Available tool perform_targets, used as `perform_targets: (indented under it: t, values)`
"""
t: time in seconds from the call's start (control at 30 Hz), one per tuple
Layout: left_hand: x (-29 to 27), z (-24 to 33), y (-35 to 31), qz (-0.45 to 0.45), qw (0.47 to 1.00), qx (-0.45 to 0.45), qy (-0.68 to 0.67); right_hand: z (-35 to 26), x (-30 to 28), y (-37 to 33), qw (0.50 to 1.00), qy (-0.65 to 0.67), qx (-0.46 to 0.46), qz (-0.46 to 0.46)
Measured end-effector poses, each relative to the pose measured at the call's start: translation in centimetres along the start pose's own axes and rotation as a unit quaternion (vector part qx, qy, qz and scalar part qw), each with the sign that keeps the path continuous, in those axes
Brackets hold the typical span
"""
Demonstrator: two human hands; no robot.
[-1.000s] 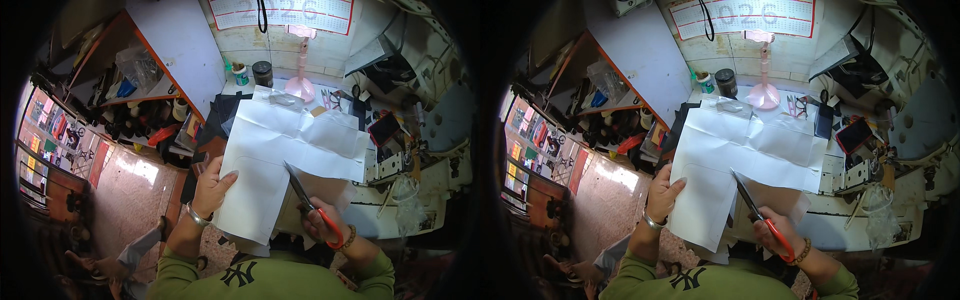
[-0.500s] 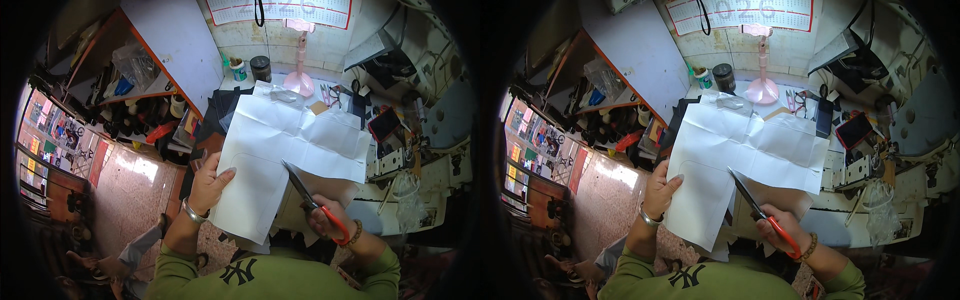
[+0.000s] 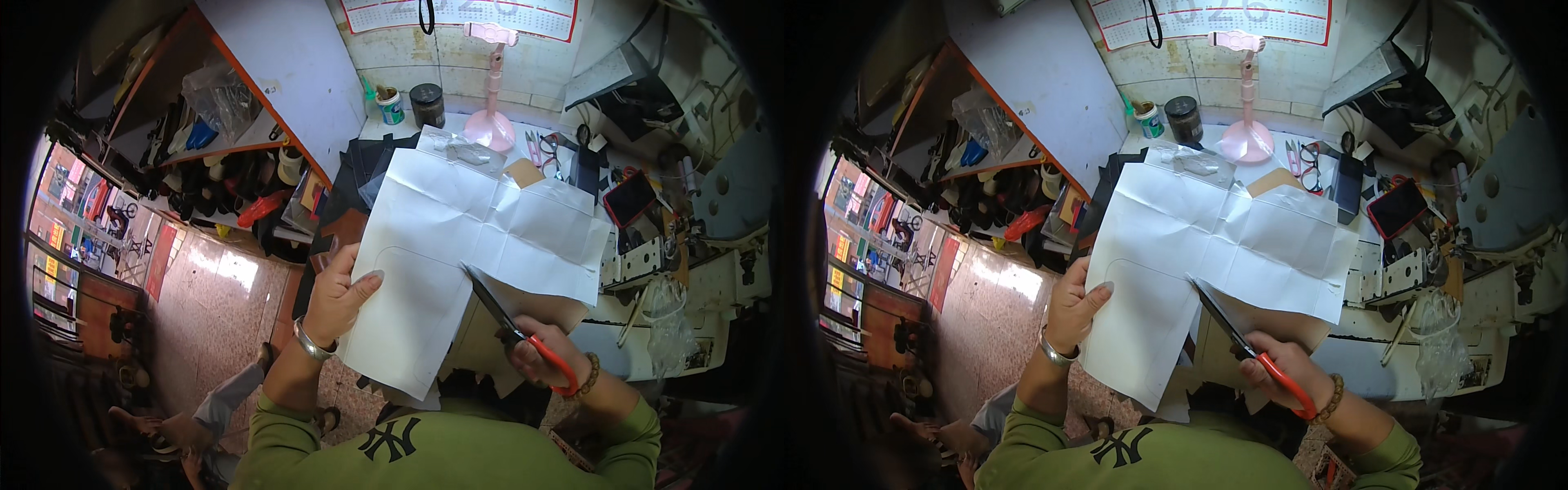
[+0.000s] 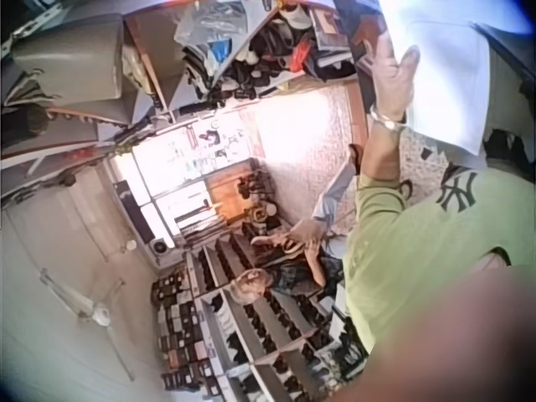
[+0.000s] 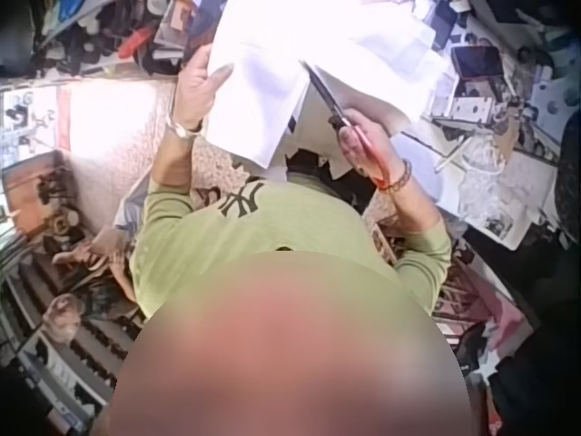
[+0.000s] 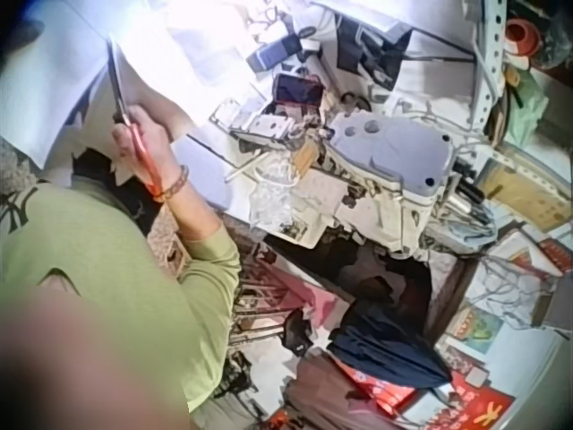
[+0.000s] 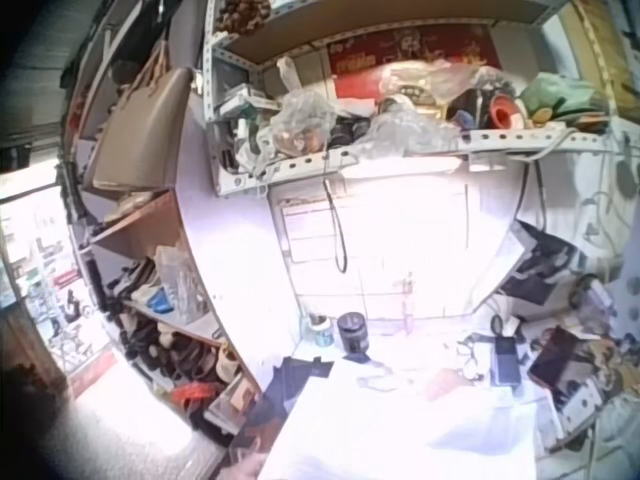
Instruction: The person retrieves a cardboard template and white paper from a low shelf, then places them on a workbench. They trace the template onto the paper with a pen and cut along the traced lines using scissors.
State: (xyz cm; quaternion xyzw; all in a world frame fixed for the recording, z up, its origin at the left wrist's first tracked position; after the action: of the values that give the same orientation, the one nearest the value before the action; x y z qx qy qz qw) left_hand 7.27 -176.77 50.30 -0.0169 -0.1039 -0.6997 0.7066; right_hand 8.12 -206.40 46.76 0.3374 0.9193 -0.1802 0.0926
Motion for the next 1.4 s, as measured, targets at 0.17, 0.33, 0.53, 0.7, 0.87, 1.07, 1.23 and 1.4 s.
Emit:
perform_targets:
  t: [0.17,0.33,0.53,0.7,0.87,1.07,1.23,1.4]
  values:
    - [0.1,-0.2,0.0,0.0,1.0,-0.011,-0.007,-0.1,0.2,0.2,1.0,-0.021,-0.008,0.015]
    - [0.1,0.0,0.0,-0.008,1.0,-0.009,0.002,0.0,0.3,0.1,1.0,-0.002,0.015,0.003]
    - [-0.2,0.1,0.0,-0.016,1.0,-0.01,0.025,-0.1,0.2,-0.2,0.998,0.037,0.051,-0.019]
    - [-0.3,0.1,0.0,-0.021,0.999,-0.013,0.029,-0.3,-0.2,-0.6,0.997,0.019,0.073,-0.034]
    - [-0.4,0.1,0.1,-0.039,0.999,-0.028,0.004,-0.1,-0.1,-0.5,0.984,0.156,0.024,-0.085]
    - [-0.3,0.3,0.2,-0.052,0.998,-0.031,0.006,1.1,0.3,-1.0,0.954,0.267,0.062,-0.125]
    - [-0.2,0.2,0.2,-0.059,0.998,-0.027,0.009,1.9,0.0,-1.3,0.96,0.239,0.061,-0.129]
    - [-0.2,0.2,0.1,-0.045,0.997,-0.032,0.05,2.5,0.8,-0.4,0.978,0.197,0.014,-0.069]
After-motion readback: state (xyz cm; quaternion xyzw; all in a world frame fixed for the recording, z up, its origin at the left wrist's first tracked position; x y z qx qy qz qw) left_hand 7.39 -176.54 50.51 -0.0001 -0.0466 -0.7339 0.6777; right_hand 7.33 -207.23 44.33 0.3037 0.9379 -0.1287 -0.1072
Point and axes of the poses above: each hand's wrist, its own y-axis towards the middle knuckle, its own x-axis out of the palm, z = x × y, the point moved 5 cm from there along y, towards the middle knuckle, and after that the axes turned 14 degrees about -y, right-handed, at the moved point
